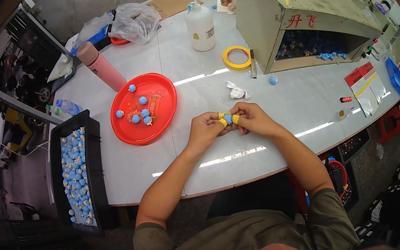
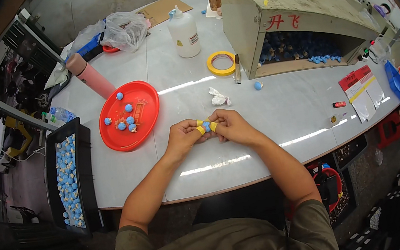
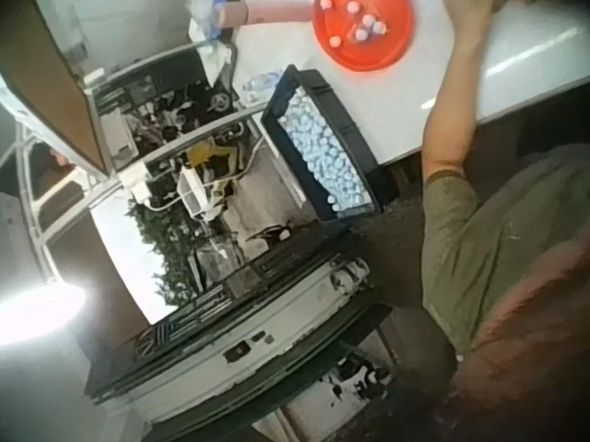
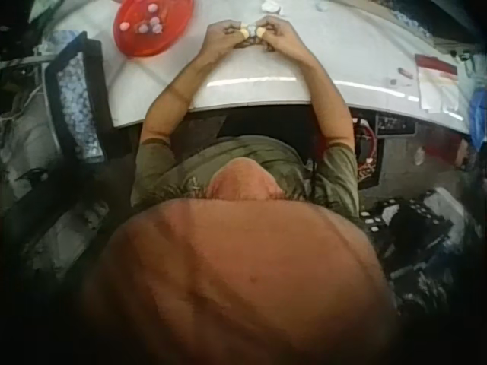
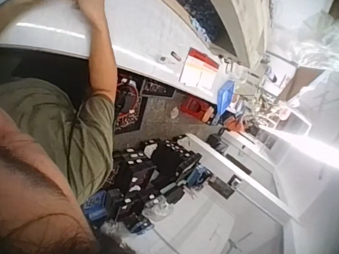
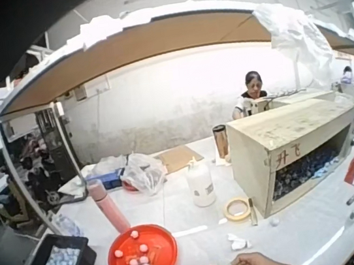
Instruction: The person repeatedly picks up small blue and yellow components from a red tray and a nearby box, then joins them together by hand. The assembled units are placed into a cardboard box on the right side of the table. This cycle continues throughout the clip.
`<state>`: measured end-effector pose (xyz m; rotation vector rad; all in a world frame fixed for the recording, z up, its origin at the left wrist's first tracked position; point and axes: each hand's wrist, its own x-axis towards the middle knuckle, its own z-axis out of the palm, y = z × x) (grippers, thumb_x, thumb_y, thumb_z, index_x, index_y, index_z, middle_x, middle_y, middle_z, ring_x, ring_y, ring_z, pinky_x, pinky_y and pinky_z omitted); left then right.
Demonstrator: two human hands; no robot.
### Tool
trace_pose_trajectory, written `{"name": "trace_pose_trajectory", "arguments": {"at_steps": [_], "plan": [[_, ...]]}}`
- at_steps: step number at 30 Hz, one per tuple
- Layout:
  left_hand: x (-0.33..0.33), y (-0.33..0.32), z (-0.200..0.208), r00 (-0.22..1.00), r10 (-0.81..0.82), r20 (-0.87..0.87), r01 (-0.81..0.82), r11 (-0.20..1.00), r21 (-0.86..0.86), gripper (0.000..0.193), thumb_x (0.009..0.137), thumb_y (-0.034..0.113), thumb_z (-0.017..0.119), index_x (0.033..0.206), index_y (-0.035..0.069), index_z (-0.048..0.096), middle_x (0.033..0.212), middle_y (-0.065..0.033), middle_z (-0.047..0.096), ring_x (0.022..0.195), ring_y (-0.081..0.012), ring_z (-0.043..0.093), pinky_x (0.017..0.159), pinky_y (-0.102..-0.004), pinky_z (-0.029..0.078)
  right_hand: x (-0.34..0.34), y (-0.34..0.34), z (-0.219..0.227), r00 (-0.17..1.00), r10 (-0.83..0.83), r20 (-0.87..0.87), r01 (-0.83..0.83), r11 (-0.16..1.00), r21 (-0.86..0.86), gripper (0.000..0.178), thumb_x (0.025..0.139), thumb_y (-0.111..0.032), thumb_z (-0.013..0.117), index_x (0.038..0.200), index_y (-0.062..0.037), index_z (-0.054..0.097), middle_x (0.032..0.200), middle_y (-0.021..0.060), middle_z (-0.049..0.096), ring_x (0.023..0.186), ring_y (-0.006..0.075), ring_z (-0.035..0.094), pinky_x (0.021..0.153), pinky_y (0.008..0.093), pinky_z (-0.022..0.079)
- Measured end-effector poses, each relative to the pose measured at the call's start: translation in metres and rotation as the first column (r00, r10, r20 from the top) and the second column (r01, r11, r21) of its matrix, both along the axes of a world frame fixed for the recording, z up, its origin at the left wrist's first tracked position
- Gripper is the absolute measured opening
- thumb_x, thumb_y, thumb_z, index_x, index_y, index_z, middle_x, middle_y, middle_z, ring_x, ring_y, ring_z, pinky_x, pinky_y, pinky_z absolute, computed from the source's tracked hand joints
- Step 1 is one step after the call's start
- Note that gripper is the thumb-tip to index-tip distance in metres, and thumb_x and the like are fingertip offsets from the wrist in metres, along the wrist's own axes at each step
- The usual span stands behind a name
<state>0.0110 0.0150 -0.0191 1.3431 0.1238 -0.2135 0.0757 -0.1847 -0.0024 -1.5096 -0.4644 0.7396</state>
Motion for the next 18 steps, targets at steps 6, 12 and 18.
{"name": "trace_pose_trajectory", "arguments": {"at_steps": [6,12,18], "plan": [[-0.002,0.000,-0.005,0.999,-0.002,0.041,0.003,1.000,-0.019,0.015,0.093,0.001,0.065,0.105,-0.008,0.062,0.104,-0.0160,0.069,0.094,-0.0205,0.071,0.083,-0.0279,0.061,-0.001,0.001,-0.007,0.999,0.007,0.037,-0.007,1.000,-0.008,0.018,0.091,-0.003,0.057,0.107,0.0025,0.060,0.083,0.0049,0.066,0.063,0.0066,0.058,0.055,0.0220,0.046],[-0.003,-0.003,-0.014,0.995,0.024,0.092,-0.021,0.999,-0.035,0.011,0.093,-0.001,0.064,0.101,-0.008,0.061,0.104,-0.0160,0.068,0.095,-0.0206,0.071,0.084,-0.0286,0.061,-0.004,0.002,-0.009,0.997,0.002,0.080,-0.001,1.000,-0.007,0.017,0.089,0.000,0.055,0.105,0.0041,0.059,0.083,0.0061,0.066,0.062,0.0069,0.058,0.056,0.0228,0.047],[-0.003,-0.004,-0.018,0.992,0.032,0.122,-0.035,0.999,0.025,0.011,0.092,-0.003,0.064,0.101,-0.008,0.061,0.104,-0.0158,0.068,0.094,-0.0199,0.071,0.086,-0.0291,0.060,-0.005,0.003,-0.015,0.988,-0.009,0.154,0.012,1.000,-0.016,0.022,0.086,0.004,0.051,0.106,0.0067,0.057,0.083,0.0081,0.066,0.062,0.0085,0.058,0.057,0.0241,0.047]]}}
